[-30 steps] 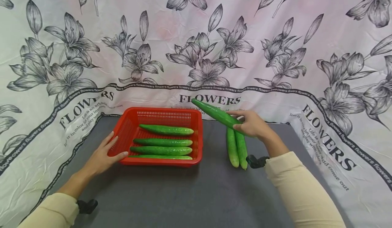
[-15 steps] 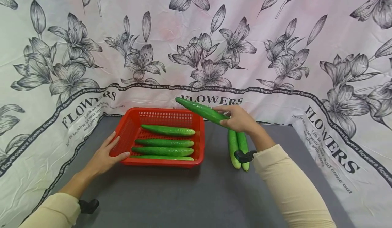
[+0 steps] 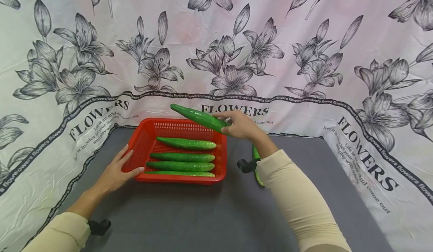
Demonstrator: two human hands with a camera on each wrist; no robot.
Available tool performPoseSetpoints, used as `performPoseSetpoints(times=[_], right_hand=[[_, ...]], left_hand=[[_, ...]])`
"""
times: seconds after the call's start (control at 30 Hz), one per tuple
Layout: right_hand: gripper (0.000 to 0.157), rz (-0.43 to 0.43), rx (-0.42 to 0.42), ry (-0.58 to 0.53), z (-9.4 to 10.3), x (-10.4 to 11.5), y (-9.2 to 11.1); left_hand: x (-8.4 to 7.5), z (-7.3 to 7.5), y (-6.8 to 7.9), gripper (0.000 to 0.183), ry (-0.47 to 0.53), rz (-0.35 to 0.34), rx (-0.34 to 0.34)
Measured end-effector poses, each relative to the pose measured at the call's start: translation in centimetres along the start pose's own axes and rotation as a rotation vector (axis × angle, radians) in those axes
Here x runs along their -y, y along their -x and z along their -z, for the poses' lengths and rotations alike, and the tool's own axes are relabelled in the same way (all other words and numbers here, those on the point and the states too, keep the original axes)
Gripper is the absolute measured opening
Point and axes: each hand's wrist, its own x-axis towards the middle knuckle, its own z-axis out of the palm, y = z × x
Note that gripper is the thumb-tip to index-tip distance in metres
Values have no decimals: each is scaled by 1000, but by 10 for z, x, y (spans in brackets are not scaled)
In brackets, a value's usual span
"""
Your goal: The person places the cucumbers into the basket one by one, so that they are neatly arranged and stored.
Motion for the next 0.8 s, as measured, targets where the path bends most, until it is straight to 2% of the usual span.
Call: performPoseSetpoints(times=[0.37, 0.53, 0.7, 0.8], right_hand=[[57, 94, 52, -62, -30, 2, -32], [56, 124, 86, -55, -46, 2, -47], [55, 113, 109, -35, -60, 6, -60], [55, 85, 119, -62, -69, 7, -66]], left_hand=[[-1, -1, -1, 94, 7, 10, 15], [-1, -1, -1, 94, 10, 7, 16], [0, -1, -1, 94, 16, 14, 12], [-1, 0, -1, 94, 16, 17, 11]])
